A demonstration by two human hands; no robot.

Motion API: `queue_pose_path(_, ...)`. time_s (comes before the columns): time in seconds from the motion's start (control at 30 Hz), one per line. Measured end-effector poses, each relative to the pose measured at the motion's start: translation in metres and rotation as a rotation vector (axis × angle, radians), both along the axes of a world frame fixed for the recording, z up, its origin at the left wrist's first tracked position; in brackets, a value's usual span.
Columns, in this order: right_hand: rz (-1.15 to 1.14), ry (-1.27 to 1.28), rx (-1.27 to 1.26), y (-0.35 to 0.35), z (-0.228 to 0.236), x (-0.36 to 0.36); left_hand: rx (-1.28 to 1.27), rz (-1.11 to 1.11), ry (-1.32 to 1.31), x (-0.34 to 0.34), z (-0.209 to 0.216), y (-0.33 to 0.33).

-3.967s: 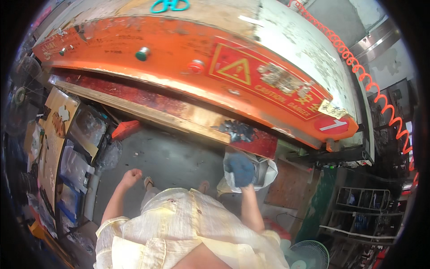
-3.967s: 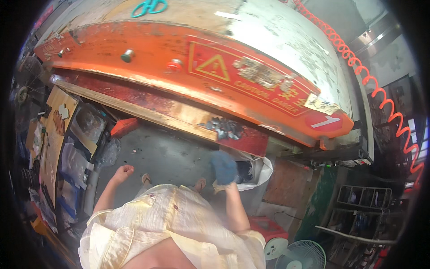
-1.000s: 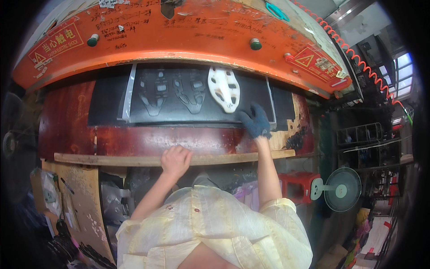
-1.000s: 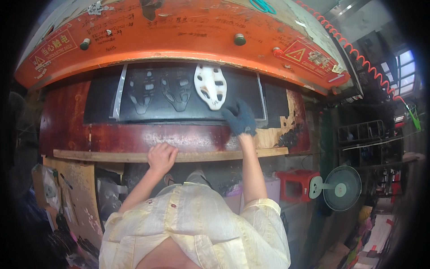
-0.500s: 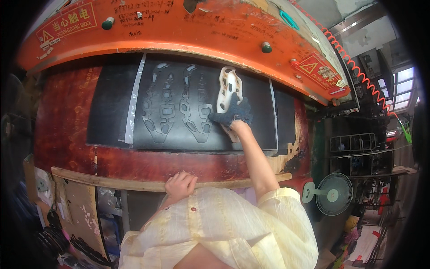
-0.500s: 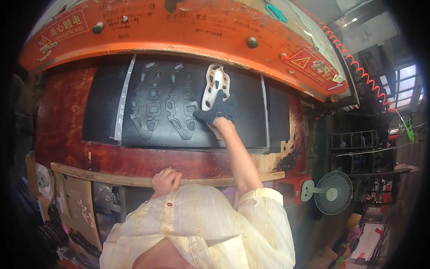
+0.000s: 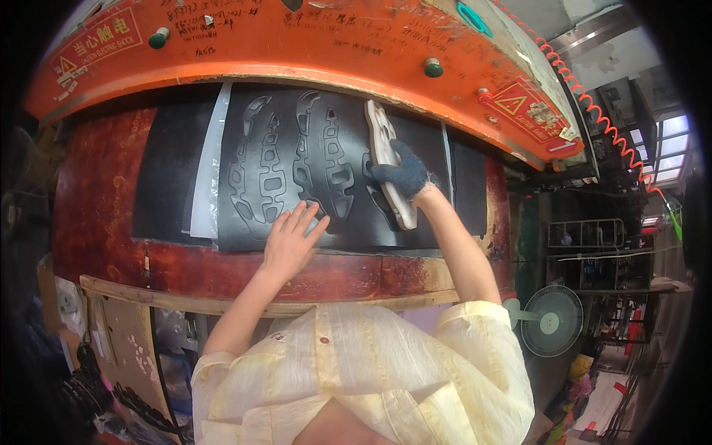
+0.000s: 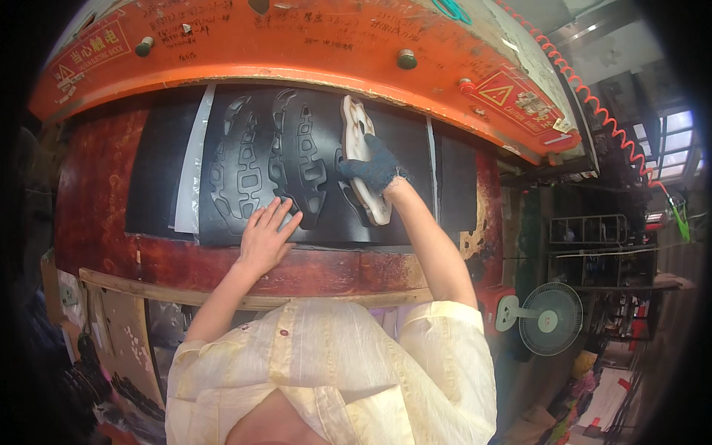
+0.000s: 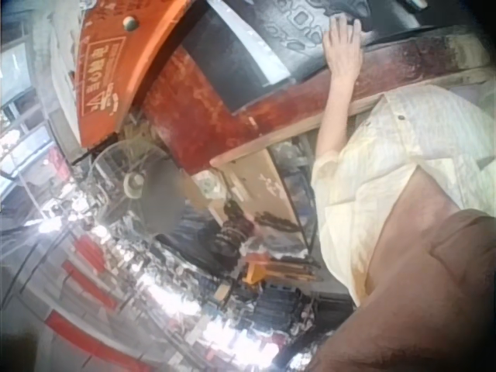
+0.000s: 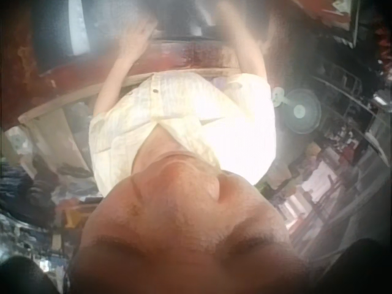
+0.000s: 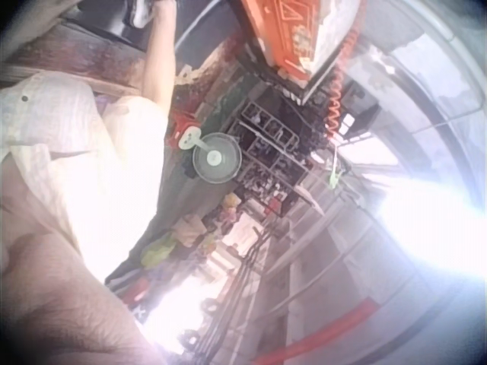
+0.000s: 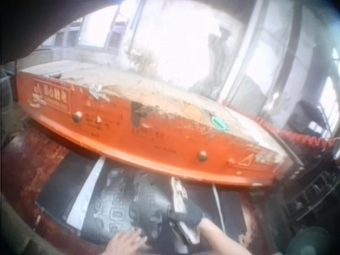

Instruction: The person cleans a metal machine part with a cloth, then places a white plastic piece on the machine bed. They handle a black sheet, align it on the machine, and press it into place. The person repeatedly wipes the machine bed and adjusts the white plastic piece.

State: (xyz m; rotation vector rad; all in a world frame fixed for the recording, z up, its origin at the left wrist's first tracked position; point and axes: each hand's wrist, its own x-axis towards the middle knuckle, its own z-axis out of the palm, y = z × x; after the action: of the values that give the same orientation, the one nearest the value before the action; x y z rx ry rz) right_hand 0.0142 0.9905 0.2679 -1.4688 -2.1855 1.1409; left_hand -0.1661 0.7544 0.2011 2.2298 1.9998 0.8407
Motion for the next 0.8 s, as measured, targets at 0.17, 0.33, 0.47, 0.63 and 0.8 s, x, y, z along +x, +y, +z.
queue_pose_path(0.17, 0.018, 0.085, -0.133, 0.018, 0.006, 0.011, 0.134, -0.012, 0.041, -0.02, -0.023, -0.012)
queue_pose_path(0.33, 0.157, 0.174, -0.258, 0.044, 0.025, 0.033, 0.134, 0.001, -0.025, -0.035, -0.02, -0.029)
queue_pose_path(0.47, 0.171, 0.363, -0.538, 0.056, 0.055, 0.06, 0.137, 0.005, -0.009, -0.049, -0.014, -0.04)
queue_pose_path(0.63, -0.025, -0.234, 0.157, 0.0, 0.028, 0.066, 0.132, 0.037, -0.005, -0.043, -0.012, -0.037)
queue_pose_path(0.8, -0.138, -0.532, 0.457, -0.033, -0.012, 0.052, 0.149, 0.027, 0.045, -0.043, -0.004, -0.033)
